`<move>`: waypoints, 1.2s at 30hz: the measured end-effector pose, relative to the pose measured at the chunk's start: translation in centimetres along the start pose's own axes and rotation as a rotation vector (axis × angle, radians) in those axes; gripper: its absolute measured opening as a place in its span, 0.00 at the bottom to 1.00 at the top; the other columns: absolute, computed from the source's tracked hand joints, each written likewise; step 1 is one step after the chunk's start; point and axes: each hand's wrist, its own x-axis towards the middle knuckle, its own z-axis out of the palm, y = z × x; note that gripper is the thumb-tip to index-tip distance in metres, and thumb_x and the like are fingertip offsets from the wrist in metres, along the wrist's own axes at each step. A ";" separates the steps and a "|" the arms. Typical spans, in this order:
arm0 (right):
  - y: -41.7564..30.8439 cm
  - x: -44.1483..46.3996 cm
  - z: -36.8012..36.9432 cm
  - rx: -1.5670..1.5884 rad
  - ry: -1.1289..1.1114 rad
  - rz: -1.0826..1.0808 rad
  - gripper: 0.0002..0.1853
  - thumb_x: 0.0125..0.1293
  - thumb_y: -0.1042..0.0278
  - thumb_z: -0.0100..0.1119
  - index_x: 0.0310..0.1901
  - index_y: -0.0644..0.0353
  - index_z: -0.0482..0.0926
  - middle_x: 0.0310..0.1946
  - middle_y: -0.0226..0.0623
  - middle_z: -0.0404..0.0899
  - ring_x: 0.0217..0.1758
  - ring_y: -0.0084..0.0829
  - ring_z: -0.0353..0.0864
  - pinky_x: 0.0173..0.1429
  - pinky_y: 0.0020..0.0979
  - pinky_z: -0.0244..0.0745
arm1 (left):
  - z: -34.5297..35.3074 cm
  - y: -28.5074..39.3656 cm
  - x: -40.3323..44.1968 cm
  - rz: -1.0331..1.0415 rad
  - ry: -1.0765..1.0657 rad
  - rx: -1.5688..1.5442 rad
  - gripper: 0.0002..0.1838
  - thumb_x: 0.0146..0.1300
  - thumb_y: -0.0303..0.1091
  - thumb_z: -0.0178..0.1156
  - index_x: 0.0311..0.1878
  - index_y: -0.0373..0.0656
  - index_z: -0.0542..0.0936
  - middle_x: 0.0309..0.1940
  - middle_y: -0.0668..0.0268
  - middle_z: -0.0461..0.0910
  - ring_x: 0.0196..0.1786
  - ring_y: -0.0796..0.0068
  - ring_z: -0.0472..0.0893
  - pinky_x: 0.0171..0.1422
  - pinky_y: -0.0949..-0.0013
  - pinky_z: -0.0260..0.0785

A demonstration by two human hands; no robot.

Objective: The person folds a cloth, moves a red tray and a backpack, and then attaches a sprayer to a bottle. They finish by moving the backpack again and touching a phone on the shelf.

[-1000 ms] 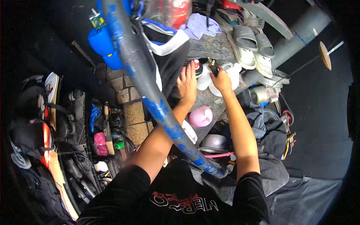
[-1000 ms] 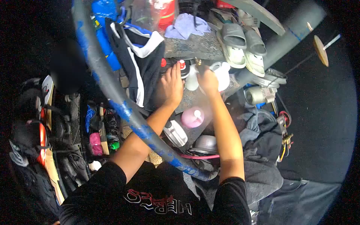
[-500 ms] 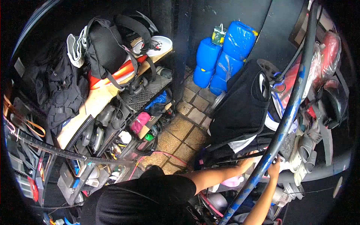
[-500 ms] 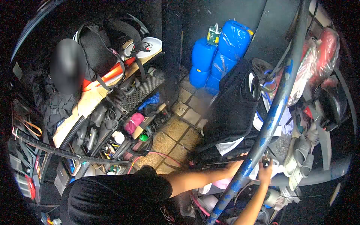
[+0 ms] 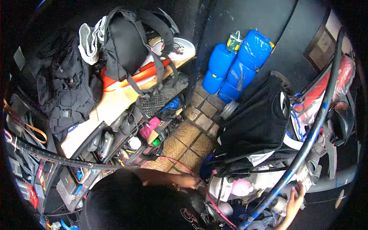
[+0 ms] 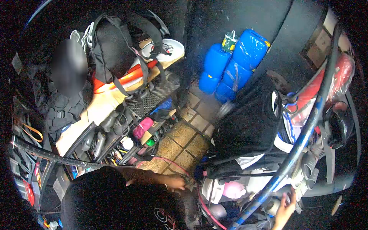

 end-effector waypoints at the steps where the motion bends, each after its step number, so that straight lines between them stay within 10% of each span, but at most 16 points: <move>1: -2.7 -1.0 -1.3 -0.010 -0.033 0.038 0.25 0.78 0.67 0.56 0.73 0.64 0.71 0.70 0.46 0.75 0.72 0.41 0.74 0.71 0.43 0.74 | 4.4 -3.5 -4.2 0.009 0.192 -0.022 0.20 0.69 0.49 0.61 0.48 0.40 0.84 0.43 0.50 0.84 0.43 0.44 0.85 0.44 0.45 0.77; 3: -7.6 -2.2 -3.0 -0.138 0.038 -0.074 0.22 0.78 0.68 0.58 0.70 0.65 0.74 0.67 0.46 0.78 0.70 0.41 0.76 0.71 0.41 0.73 | 16.6 -12.5 -12.4 0.042 0.703 -0.052 0.14 0.66 0.41 0.61 0.51 0.47 0.83 0.42 0.55 0.84 0.43 0.52 0.85 0.44 0.47 0.78; 4: -11.7 -3.0 -3.5 -0.275 0.137 -0.202 0.22 0.79 0.68 0.57 0.70 0.65 0.74 0.68 0.46 0.77 0.72 0.42 0.74 0.74 0.42 0.69 | 13.2 -11.3 -16.3 -0.499 0.080 -0.224 0.16 0.66 0.43 0.61 0.52 0.44 0.83 0.40 0.53 0.84 0.45 0.50 0.86 0.48 0.49 0.80; 5: -16.4 -3.2 -3.3 -0.410 0.236 -0.326 0.22 0.79 0.68 0.56 0.70 0.65 0.74 0.69 0.47 0.77 0.74 0.43 0.73 0.78 0.43 0.65 | 16.0 -12.9 -20.0 -0.405 0.288 -0.016 0.19 0.66 0.46 0.60 0.51 0.42 0.83 0.35 0.51 0.85 0.43 0.47 0.88 0.48 0.46 0.80; 9: -26.6 -4.4 0.4 -0.277 0.486 -0.488 0.23 0.78 0.67 0.55 0.71 0.64 0.74 0.71 0.46 0.75 0.78 0.41 0.69 0.83 0.41 0.57 | 12.6 -15.4 -25.9 -0.528 -0.144 0.144 0.20 0.66 0.44 0.60 0.52 0.37 0.82 0.36 0.51 0.87 0.41 0.46 0.88 0.41 0.45 0.79; 15: -11.3 -14.6 7.3 -0.110 0.988 0.357 0.23 0.81 0.48 0.51 0.60 0.59 0.84 0.55 0.45 0.86 0.60 0.41 0.84 0.67 0.37 0.74 | 15.2 -15.9 -28.1 -0.329 -0.215 0.466 0.14 0.67 0.43 0.62 0.42 0.42 0.85 0.31 0.60 0.87 0.36 0.51 0.87 0.39 0.49 0.78; 21: -1.2 -25.9 10.7 0.344 0.612 0.703 0.26 0.81 0.45 0.50 0.54 0.63 0.86 0.46 0.39 0.89 0.49 0.26 0.86 0.55 0.30 0.78 | 18.0 -15.8 -30.4 -0.372 0.231 -0.251 0.15 0.69 0.41 0.60 0.27 0.45 0.83 0.26 0.64 0.83 0.30 0.55 0.84 0.35 0.52 0.77; 27: -2.7 -30.6 3.8 -0.082 0.475 0.658 0.22 0.76 0.50 0.62 0.52 0.64 0.86 0.44 0.43 0.89 0.49 0.32 0.89 0.56 0.33 0.79 | 10.3 -17.3 -22.1 -0.279 0.112 -0.519 0.26 0.76 0.49 0.58 0.24 0.40 0.80 0.20 0.60 0.81 0.23 0.61 0.81 0.31 0.58 0.72; 29: -2.0 -29.5 1.2 -0.248 0.323 0.713 0.21 0.74 0.50 0.63 0.51 0.64 0.86 0.44 0.48 0.89 0.49 0.38 0.90 0.56 0.36 0.80 | -0.8 -8.7 -15.7 -0.473 0.028 -0.668 0.23 0.80 0.45 0.57 0.34 0.36 0.87 0.23 0.61 0.86 0.26 0.71 0.85 0.34 0.67 0.77; 36: 15.4 -17.2 1.3 -0.049 -0.190 0.625 0.19 0.76 0.55 0.58 0.56 0.62 0.85 0.42 0.37 0.90 0.38 0.27 0.87 0.43 0.31 0.84 | -28.4 19.7 -0.8 0.711 0.892 -0.153 0.08 0.71 0.26 0.60 0.39 0.35 0.86 0.31 0.61 0.87 0.31 0.64 0.85 0.39 0.61 0.77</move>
